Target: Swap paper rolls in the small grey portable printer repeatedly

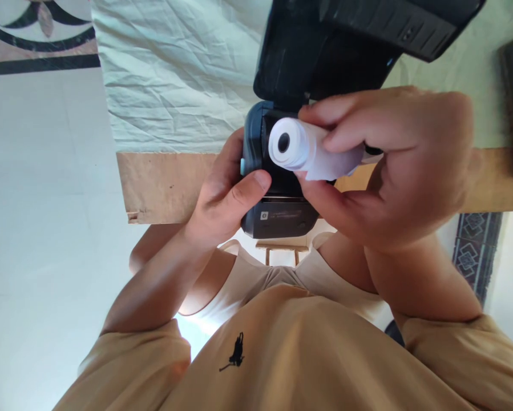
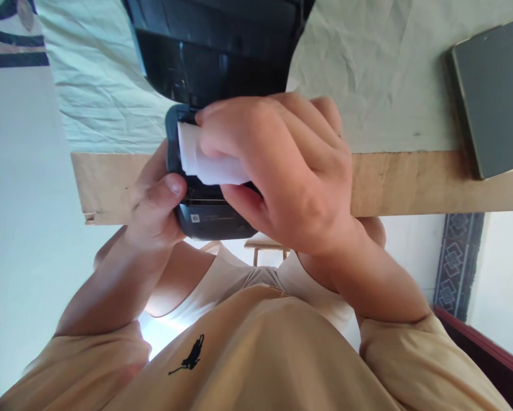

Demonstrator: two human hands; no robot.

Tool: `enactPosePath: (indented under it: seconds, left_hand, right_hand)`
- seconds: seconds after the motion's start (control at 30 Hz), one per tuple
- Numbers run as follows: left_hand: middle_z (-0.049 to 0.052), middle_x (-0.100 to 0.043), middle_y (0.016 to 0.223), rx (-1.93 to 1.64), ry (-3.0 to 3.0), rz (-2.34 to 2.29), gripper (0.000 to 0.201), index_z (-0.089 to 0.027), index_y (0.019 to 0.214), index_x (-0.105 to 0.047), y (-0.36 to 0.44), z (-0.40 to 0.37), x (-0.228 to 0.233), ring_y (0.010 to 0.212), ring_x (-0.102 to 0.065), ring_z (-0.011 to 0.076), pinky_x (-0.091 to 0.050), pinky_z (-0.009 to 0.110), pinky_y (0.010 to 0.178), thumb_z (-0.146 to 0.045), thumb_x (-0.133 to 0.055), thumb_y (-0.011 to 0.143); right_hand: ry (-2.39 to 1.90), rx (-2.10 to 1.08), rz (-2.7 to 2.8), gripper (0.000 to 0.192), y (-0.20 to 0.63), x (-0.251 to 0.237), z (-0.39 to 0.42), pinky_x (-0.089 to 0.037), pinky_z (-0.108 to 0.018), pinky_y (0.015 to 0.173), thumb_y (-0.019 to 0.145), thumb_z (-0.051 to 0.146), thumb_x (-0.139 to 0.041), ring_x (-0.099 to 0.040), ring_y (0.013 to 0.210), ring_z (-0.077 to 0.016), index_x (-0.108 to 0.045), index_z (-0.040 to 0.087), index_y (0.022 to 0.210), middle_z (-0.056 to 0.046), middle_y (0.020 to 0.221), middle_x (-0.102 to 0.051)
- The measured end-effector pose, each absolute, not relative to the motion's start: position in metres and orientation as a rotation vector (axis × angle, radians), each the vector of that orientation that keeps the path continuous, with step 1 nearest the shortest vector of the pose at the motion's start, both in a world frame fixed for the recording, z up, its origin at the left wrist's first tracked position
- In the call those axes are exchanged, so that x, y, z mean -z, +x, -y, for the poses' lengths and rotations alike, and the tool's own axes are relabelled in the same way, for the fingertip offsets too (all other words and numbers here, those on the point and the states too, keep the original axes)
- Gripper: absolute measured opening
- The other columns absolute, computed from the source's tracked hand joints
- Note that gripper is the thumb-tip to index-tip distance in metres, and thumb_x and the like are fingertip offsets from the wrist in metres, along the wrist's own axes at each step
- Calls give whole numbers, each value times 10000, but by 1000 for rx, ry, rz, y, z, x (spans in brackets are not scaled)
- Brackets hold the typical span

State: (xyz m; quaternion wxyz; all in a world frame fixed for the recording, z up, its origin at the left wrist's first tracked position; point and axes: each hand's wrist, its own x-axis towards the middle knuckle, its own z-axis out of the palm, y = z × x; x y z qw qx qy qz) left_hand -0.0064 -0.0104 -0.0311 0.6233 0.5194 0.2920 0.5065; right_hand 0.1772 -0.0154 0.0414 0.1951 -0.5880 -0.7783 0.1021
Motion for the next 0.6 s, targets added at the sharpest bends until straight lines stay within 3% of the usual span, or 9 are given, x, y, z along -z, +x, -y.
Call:
enactPosePath:
  seconds: [0.17,0.27,0.37,0.6]
  left_hand:
    - [39,-706,1204,-1167,1244,-607,476,-265,1383,-610,-9,8,37,1203,-687,274,-580,407,964,-517,-511,992]
    - [37,-711,1233,-1157,1270,-586,505,-271,1395,-595,-10,7,40,1150,-686,243,-580,369,939,-537,-550,968]
    - [65,-701,1278,-1133,1256,-634,511,-242,1387,-597,-11,7,39,1181,-666,252,-558,383,998,-529,-528,970]
    - [74,-708,1219,-1137,1232,-621,555,-238,1367,-603,-12,5,42,1159,-677,274,-542,379,953,-588,-578,936]
  right_hand:
    - [-1332,5,2223,203,182,-42,10,-576,-393,885,987,382,-436,-729,960,-158,-626,319,951,87,1101,-742]
    - [-1126,52,2176,125,186,-31,9,-513,-349,864,960,261,-540,-739,981,-156,-637,287,1033,90,1139,-755]
    - [-1055,66,2140,97,188,-23,7,-466,-321,822,935,197,-608,-743,987,-133,-651,268,985,104,1093,-773]
    - [-1175,100,2146,93,187,-25,10,-482,-347,836,952,235,-552,-705,957,-170,-623,280,992,79,1022,-761]
